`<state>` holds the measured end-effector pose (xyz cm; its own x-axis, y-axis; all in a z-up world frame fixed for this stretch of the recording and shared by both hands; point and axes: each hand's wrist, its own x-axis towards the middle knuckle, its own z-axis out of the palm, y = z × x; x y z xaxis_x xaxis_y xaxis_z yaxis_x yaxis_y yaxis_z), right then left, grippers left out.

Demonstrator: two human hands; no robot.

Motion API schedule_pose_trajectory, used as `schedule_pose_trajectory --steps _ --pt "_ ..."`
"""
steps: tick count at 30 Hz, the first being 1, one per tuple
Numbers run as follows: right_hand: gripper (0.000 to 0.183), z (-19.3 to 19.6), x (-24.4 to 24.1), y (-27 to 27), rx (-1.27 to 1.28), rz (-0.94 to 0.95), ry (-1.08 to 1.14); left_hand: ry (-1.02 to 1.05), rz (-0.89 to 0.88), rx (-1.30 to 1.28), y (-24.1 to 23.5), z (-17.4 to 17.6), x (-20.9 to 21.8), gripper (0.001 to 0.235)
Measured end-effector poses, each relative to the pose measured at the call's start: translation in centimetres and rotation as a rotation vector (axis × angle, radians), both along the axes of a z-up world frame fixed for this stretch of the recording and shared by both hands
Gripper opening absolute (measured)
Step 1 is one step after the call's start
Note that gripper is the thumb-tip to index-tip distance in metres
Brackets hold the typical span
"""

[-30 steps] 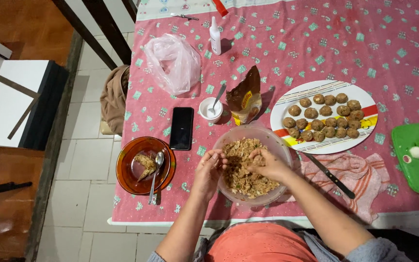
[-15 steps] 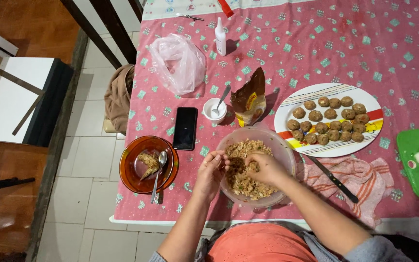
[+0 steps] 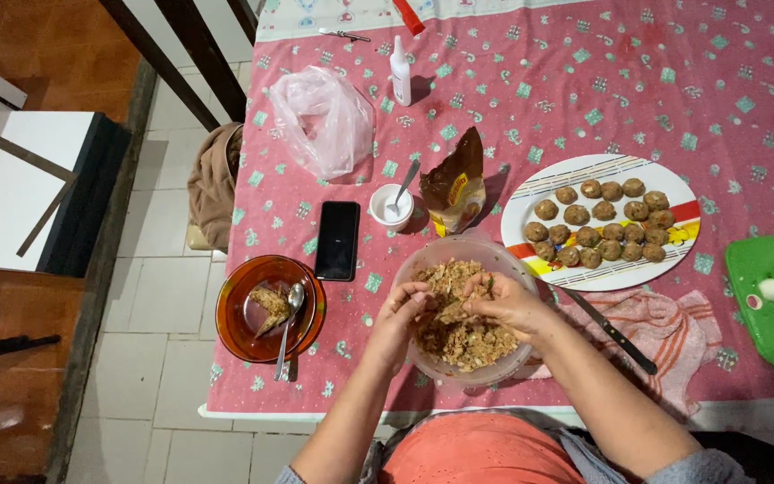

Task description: Forming small balls from a meat-like mixture by hand and placing them on a plate.

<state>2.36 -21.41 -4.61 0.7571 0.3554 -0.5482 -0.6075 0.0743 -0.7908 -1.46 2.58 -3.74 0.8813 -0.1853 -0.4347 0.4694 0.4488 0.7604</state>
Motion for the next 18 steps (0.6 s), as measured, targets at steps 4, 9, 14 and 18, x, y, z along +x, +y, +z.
schedule_pose_trajectory --steps 4,9,14,18 --pt "0.031 -0.4 0.3 -0.1 -0.023 -0.008 0.002 0.01 0.011 -0.055 0.2 -0.5 -0.2 0.024" --pt "0.039 6.1 0.1 1.6 -0.143 -0.19 0.187 0.045 0.099 -0.037 0.4 0.4 0.1 0.021" --pt "0.042 2.1 0.1 0.4 0.043 -0.129 0.142 0.051 0.102 -0.06 0.4 0.3 -0.2 0.022" --pt "0.034 -1.8 0.3 -0.4 0.026 -0.148 0.178 0.079 0.097 -0.027 0.5 1.4 -0.2 0.024"
